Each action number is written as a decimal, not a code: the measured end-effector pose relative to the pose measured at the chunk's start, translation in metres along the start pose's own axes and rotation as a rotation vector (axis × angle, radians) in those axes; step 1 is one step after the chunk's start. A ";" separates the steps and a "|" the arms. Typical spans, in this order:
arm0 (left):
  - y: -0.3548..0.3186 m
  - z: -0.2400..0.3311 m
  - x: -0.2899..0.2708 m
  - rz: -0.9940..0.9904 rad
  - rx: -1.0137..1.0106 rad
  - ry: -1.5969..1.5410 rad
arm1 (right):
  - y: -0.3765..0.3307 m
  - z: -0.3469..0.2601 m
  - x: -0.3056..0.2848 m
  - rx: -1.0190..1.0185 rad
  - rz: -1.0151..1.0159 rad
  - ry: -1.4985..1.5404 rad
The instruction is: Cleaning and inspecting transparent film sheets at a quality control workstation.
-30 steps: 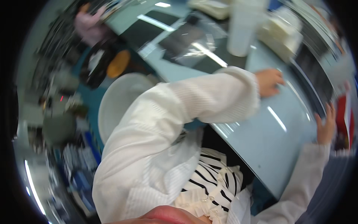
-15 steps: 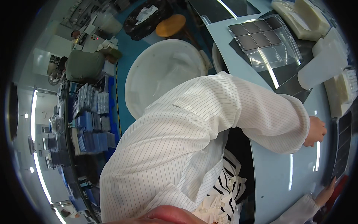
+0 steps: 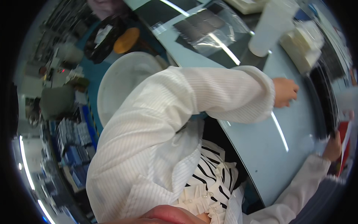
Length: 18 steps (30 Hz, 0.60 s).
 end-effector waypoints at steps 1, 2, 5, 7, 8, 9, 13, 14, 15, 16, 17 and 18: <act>-0.001 0.003 -0.003 0.022 0.027 -0.019 | -0.006 -0.001 -0.010 0.033 0.012 0.004; -0.002 0.003 -0.001 0.044 0.053 -0.040 | -0.012 -0.007 -0.021 0.041 0.010 0.201; -0.001 0.002 -0.003 -0.016 0.047 -0.088 | -0.025 -0.046 -0.068 0.039 -0.055 0.428; -0.005 0.001 -0.014 0.026 0.018 -0.141 | -0.031 -0.086 -0.112 -0.088 0.129 0.477; -0.007 0.000 -0.019 0.058 -0.010 -0.197 | -0.034 -0.107 -0.137 -0.123 0.221 0.495; -0.006 -0.001 -0.026 0.062 -0.053 -0.320 | -0.038 -0.131 -0.165 -0.168 0.316 0.514; -0.013 -0.005 -0.011 -0.005 -0.661 -1.234 | -0.089 -0.217 -0.253 -0.408 0.376 0.607; -0.014 -0.005 -0.007 -0.045 -0.738 -1.339 | -0.101 -0.232 -0.267 -0.434 0.282 0.730; -0.016 0.011 -0.019 -0.016 -0.797 -1.318 | -0.112 -0.242 -0.276 -0.450 0.187 0.856; -0.019 0.013 -0.020 -0.074 -0.832 -1.228 | -0.122 -0.252 -0.281 -0.494 0.098 0.928; -0.023 0.014 -0.020 -0.132 -0.860 -1.135 | -0.131 -0.255 -0.286 -0.533 0.010 1.001; -0.023 0.010 -0.013 -0.160 -0.851 -1.142 | -0.136 -0.251 -0.288 -0.560 -0.042 1.045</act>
Point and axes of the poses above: each hand's wrist, its own y-axis towards the middle knuckle, its own x-axis out of the palm, z = x × y, the point moved 6 cm from there along y, towards the middle knuckle, and after that the axes turned 9 degrees about z, right-handed, at the moved point
